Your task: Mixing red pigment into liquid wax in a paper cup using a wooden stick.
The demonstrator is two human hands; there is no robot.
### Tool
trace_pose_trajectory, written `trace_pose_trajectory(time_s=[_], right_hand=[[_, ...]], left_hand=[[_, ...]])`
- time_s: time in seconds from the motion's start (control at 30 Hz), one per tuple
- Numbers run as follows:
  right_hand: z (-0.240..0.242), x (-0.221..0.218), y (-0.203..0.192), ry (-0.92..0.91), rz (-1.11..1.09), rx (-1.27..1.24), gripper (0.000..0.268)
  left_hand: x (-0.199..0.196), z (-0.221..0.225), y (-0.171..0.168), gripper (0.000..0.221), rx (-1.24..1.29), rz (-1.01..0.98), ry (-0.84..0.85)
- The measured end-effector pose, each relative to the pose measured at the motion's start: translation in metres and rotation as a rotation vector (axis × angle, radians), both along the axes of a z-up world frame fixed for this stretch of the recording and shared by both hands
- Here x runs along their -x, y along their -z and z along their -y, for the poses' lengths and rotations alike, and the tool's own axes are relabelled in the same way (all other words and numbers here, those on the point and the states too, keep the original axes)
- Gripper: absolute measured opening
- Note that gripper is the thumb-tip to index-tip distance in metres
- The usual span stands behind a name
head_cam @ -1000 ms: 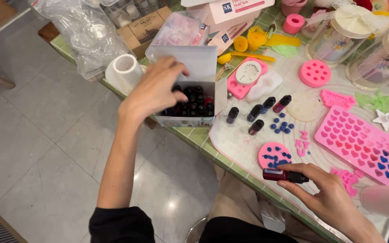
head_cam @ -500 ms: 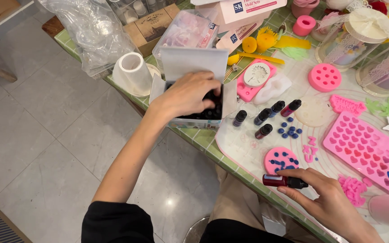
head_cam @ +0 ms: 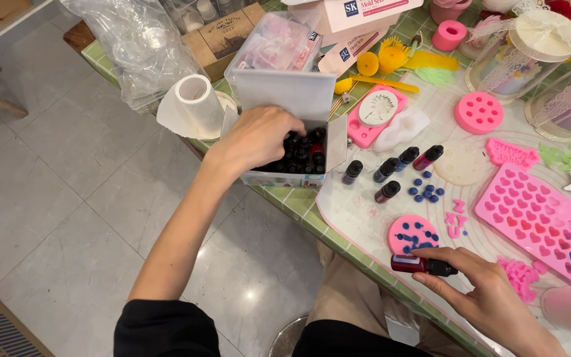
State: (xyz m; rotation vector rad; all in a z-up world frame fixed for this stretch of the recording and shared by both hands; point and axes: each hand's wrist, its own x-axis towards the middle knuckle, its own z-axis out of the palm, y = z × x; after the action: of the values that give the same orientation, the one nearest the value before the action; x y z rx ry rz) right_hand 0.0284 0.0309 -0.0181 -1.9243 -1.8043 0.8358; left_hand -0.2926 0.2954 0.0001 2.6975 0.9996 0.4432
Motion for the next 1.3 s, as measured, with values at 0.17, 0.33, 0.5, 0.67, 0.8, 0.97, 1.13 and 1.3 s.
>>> trace_pose_trajectory(time_s=[0.17, 0.33, 0.5, 0.67, 0.8, 0.97, 1.13, 1.3], right_hand=[[-0.002, 0.009, -0.015, 0.033, -0.012, -0.046, 0.045], [0.005, 0.002, -0.015, 0.093, -0.080, -0.031, 0.044], [0.022, -0.015, -0.001, 0.048, -0.379, -0.210, 0.040], [0.049, -0.035, -0.007, 0.139, -0.459, -0.262, 0.034], [0.068, -0.047, -0.031, 0.109, -0.131, -0.434, 0.037], [0.094, -0.065, -0.051, 0.010, -0.017, -0.555, 0.030], [0.135, -0.106, -0.045, 0.103, -0.065, -0.695, 0.035], [0.186, -0.159, -0.009, 0.418, -0.271, -0.819, 0.035]], left_hand=[[0.008, 0.011, -0.010, 0.028, -0.197, 0.034, 0.009], [-0.011, 0.065, -0.032, 0.019, 0.011, 0.078, -0.117], [-0.090, 0.180, -0.014, 0.060, 0.103, 0.595, 0.378], [-0.147, 0.221, 0.032, 0.035, 0.231, 0.745, 0.292], [-0.162, 0.228, 0.025, 0.027, 0.624, 0.830, 0.353], [-0.181, 0.225, 0.069, 0.025, 1.267, 0.847, 0.446], [-0.193, 0.217, 0.040, 0.029, 1.349, 0.879, 0.398], [-0.239, 0.211, 0.014, 0.032, 1.193, 1.006, 0.495]])
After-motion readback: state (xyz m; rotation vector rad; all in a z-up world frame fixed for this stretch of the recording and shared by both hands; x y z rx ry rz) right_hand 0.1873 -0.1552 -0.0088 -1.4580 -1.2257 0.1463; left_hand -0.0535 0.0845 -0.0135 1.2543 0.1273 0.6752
